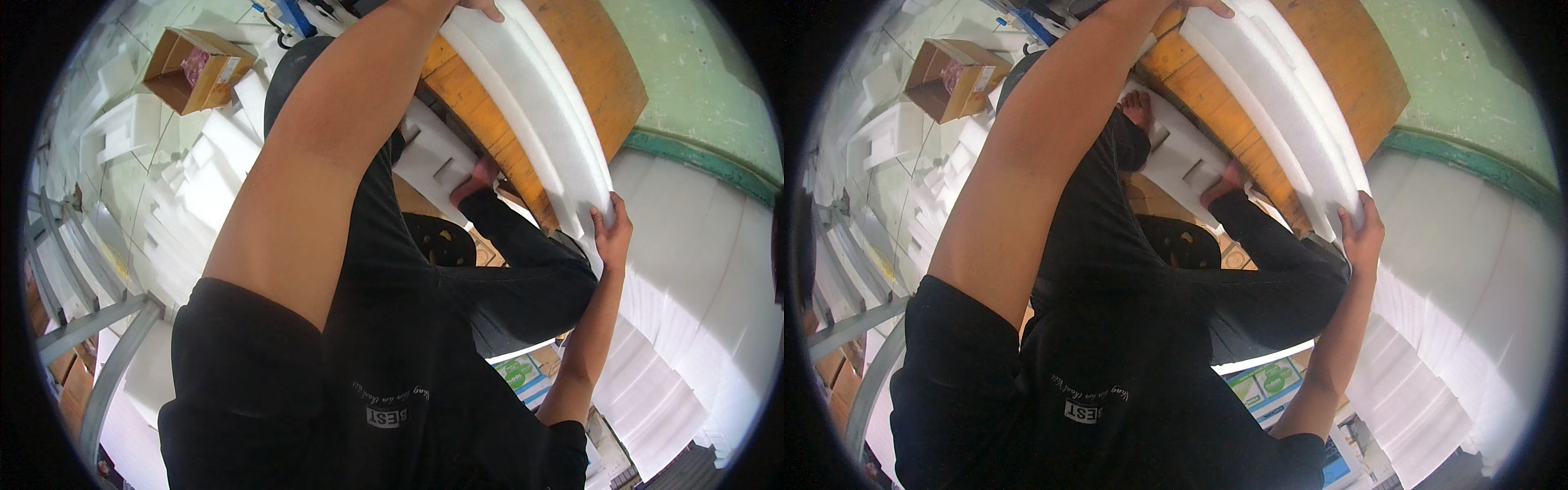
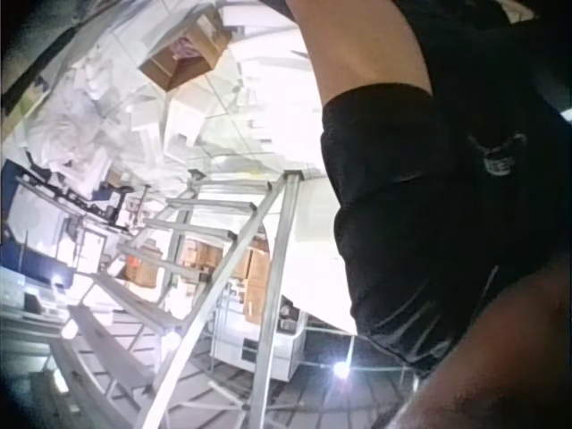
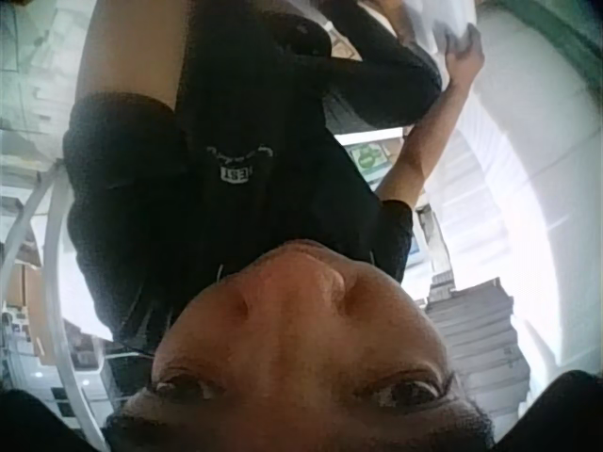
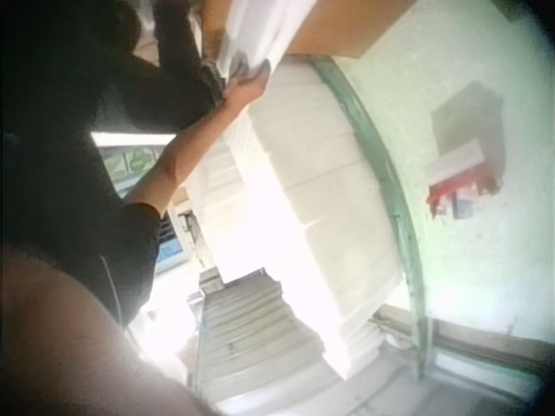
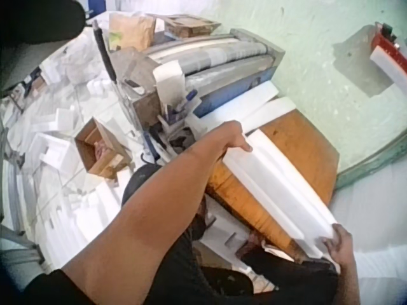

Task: The person sits on the floor and assembles white foam pieces into a larger structure. They pick up individual foam components, align them, and press them together to form a multi-part assembly.

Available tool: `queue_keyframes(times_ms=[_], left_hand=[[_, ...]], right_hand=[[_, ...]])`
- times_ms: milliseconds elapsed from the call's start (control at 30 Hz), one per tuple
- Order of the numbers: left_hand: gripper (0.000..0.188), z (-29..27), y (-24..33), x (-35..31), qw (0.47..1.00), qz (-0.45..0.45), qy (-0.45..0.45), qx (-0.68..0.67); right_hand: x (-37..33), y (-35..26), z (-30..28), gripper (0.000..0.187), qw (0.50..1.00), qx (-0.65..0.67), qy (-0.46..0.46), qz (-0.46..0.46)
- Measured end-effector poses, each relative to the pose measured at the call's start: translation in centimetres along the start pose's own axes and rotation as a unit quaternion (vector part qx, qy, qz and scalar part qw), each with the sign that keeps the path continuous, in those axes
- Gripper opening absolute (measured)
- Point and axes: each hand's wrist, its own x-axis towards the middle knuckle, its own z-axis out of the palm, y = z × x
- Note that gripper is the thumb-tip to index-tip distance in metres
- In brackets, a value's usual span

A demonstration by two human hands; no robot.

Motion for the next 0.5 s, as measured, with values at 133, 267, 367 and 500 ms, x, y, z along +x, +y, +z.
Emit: queue_keyframes(times_ms=[133,267,367,500], left_hand=[[0.09,-0.7,0.8,-1.0,0.999,-0.031,-0.029,-0.026],[0.099,-0.1,1.2,-1.2,0.991,-0.088,-0.032,-0.099],[0.099,-0.4,1.6,-1.2,0.992,-0.091,-0.061,-0.055],[0.1,0.4,-0.2,2.0,0.99,-0.112,-0.075,0.04]], right_hand=[[0.0,0.1,0.1,0.048,1.0,-0.01,0.003,-0.017],[-0.1,0.3,0.0,0.048,0.999,-0.032,-0.002,-0.023],[-0.2,0.7,-0.2,0.049,0.999,-0.043,-0.008,-0.033],[0.3,0.4,0.0,0.049,0.997,-0.051,-0.016,-0.056]])
